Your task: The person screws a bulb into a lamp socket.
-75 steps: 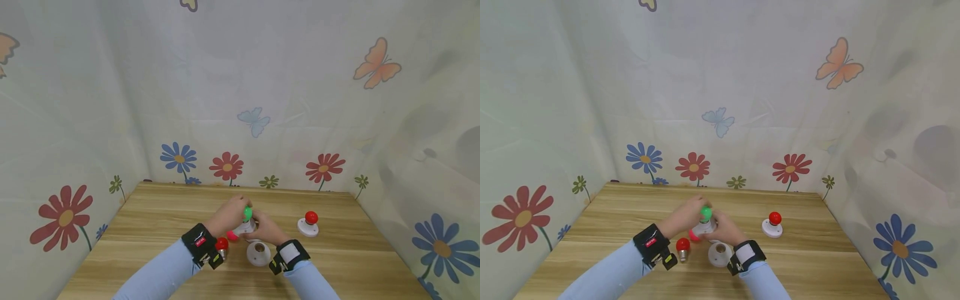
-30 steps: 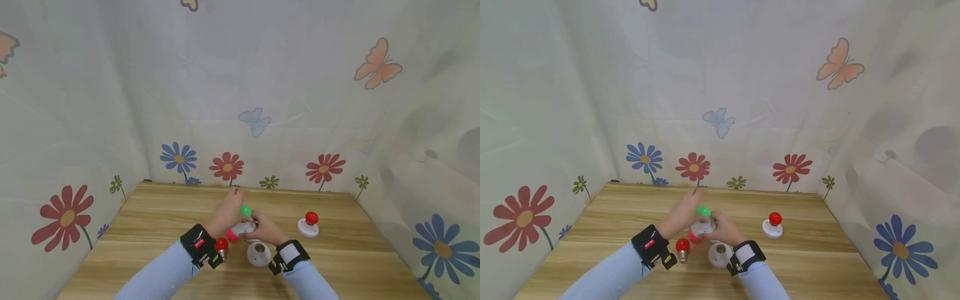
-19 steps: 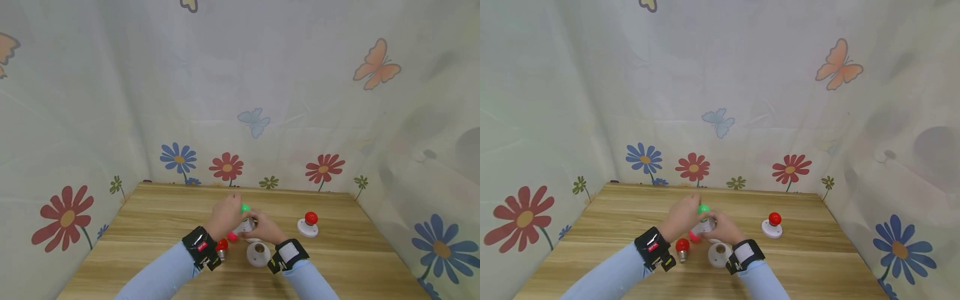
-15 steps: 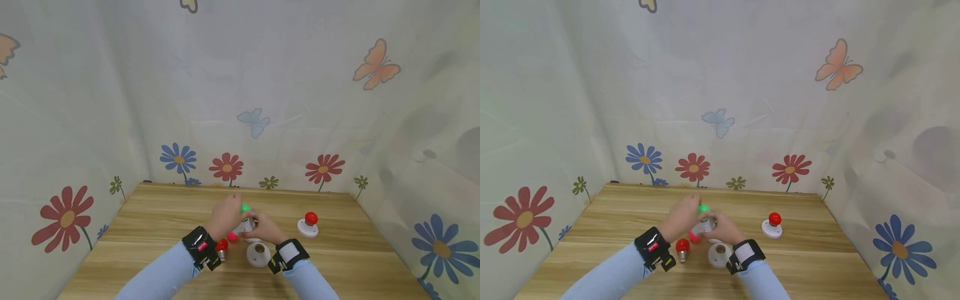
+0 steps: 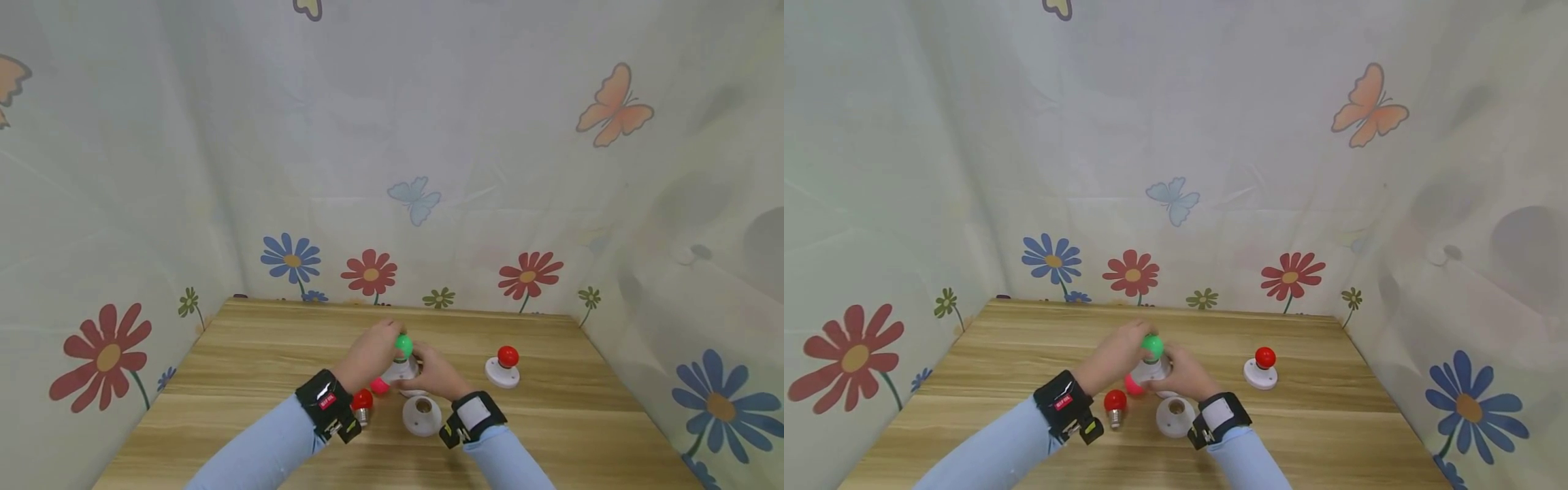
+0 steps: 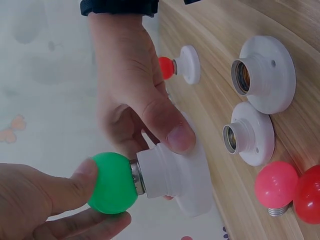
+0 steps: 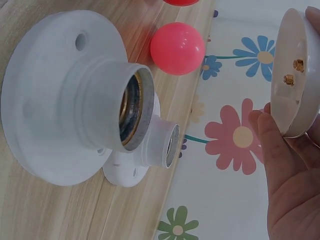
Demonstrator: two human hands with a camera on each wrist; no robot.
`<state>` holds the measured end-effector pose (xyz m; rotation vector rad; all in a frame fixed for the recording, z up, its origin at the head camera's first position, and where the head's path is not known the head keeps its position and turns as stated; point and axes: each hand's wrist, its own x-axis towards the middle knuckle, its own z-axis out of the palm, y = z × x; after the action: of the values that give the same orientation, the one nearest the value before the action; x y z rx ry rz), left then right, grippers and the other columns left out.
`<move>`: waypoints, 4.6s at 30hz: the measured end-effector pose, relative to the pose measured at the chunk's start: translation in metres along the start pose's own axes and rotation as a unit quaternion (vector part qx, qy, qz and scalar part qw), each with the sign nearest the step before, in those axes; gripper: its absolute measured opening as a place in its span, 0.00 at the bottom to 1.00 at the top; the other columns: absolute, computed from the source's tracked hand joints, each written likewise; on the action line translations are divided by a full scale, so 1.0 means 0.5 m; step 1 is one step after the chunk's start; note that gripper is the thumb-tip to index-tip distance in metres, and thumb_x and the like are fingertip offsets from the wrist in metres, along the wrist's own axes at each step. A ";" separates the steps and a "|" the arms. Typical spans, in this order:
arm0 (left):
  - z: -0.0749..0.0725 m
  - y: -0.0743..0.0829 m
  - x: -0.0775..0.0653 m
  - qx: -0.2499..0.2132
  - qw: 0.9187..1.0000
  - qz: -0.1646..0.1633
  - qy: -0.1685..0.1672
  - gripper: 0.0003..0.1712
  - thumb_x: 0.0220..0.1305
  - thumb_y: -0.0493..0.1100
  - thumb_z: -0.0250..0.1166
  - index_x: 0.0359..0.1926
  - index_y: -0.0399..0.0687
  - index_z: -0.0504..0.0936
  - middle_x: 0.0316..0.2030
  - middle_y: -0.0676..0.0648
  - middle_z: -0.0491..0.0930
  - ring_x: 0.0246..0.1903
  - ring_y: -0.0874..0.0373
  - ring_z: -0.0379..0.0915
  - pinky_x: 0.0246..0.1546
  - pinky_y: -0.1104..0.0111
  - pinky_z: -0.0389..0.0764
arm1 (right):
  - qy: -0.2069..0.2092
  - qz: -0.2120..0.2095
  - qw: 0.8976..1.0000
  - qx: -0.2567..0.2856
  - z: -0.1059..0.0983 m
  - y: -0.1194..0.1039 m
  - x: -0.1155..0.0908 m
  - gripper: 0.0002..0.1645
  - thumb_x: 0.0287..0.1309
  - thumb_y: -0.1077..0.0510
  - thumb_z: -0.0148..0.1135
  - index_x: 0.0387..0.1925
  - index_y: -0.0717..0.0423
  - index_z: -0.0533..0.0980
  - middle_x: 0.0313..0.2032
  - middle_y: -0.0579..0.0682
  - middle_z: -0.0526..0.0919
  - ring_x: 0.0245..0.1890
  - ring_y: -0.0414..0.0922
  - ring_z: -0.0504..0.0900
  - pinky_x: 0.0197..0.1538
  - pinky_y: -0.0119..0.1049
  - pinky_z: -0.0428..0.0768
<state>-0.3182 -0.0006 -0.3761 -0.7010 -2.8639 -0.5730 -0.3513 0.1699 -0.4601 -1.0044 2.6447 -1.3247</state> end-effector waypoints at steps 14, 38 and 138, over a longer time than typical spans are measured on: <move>0.016 -0.007 -0.005 0.066 0.994 -0.012 0.082 0.33 0.57 0.57 0.69 0.54 0.39 0.73 0.44 0.43 0.79 0.36 0.55 0.79 0.33 0.64 0.85 | -0.001 0.034 0.999 0.010 -0.001 -0.005 -0.004 0.35 0.48 0.48 0.75 0.59 0.46 0.74 0.55 0.45 0.78 0.52 0.45 0.77 0.57 0.44 0.78; 0.014 0.008 -0.018 0.014 0.998 0.033 0.045 0.20 0.55 0.44 0.72 0.45 0.40 0.77 0.39 0.44 0.77 0.36 0.56 0.76 0.38 0.69 0.83 | 0.000 0.012 1.000 0.003 0.006 0.011 -0.004 0.34 0.46 0.50 0.76 0.56 0.46 0.74 0.48 0.44 0.80 0.45 0.41 0.80 0.49 0.36 0.80; -0.007 -0.040 0.030 -0.015 0.996 0.063 -0.064 0.23 0.50 0.55 0.75 0.44 0.50 0.80 0.32 0.56 0.79 0.31 0.63 0.72 0.32 0.78 0.76 | -0.012 0.016 1.000 0.004 -0.001 0.002 -0.008 0.30 0.48 0.50 0.74 0.53 0.47 0.74 0.47 0.44 0.80 0.45 0.40 0.80 0.49 0.32 0.79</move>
<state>-0.3407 -0.0120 -0.3763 -0.9487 -2.9051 -0.5731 -0.3489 0.1728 -0.4615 -0.9647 2.6245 -1.3089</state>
